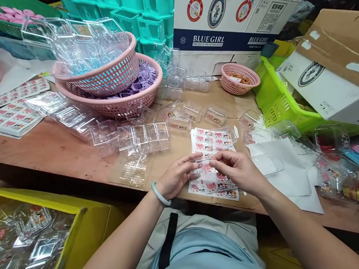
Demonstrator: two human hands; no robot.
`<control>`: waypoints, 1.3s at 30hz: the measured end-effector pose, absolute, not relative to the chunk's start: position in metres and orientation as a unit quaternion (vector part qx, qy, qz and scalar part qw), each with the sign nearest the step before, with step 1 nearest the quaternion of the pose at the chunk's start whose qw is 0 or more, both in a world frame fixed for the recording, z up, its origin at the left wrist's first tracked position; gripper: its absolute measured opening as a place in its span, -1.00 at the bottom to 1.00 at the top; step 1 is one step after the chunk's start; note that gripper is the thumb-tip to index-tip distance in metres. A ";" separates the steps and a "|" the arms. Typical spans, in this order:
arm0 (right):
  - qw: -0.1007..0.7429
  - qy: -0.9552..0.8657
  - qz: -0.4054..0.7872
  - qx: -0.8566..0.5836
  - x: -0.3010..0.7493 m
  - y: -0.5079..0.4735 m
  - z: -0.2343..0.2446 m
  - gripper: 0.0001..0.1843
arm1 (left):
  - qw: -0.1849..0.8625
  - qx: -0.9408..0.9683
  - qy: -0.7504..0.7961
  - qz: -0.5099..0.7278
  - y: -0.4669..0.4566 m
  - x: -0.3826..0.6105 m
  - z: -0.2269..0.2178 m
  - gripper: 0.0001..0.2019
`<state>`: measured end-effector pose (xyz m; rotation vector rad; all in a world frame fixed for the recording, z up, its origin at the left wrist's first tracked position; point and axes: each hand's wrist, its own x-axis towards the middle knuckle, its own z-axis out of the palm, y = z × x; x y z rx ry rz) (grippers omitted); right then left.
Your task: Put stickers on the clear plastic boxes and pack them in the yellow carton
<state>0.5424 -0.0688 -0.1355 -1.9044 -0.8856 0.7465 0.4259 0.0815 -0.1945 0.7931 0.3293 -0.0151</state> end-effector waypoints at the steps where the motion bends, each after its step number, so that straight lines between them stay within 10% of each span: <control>1: 0.437 -0.357 0.299 -0.769 0.542 -0.068 -0.135 -0.67 | 0.909 0.384 0.160 -0.009 0.082 0.426 -0.195 -0.63; 19: 0.302 -0.421 0.075 -0.852 0.529 -0.068 -0.138 -0.80 | 0.881 0.435 0.181 0.031 0.072 0.428 -0.194 -0.47; 23: 0.313 -0.357 -0.054 -0.878 0.532 -0.077 -0.143 -0.13 | 0.853 0.486 0.174 0.079 0.066 0.425 -0.186 -0.49; 32: 0.350 -0.460 0.352 -0.736 0.588 -0.115 -0.100 -0.37 | 0.823 0.567 -0.008 0.023 0.083 0.429 -0.165 -0.48; 39: 0.242 -0.214 -0.106 -0.940 0.725 -0.054 -0.130 -0.29 | 0.492 0.857 0.058 0.143 0.082 0.519 -0.195 -0.25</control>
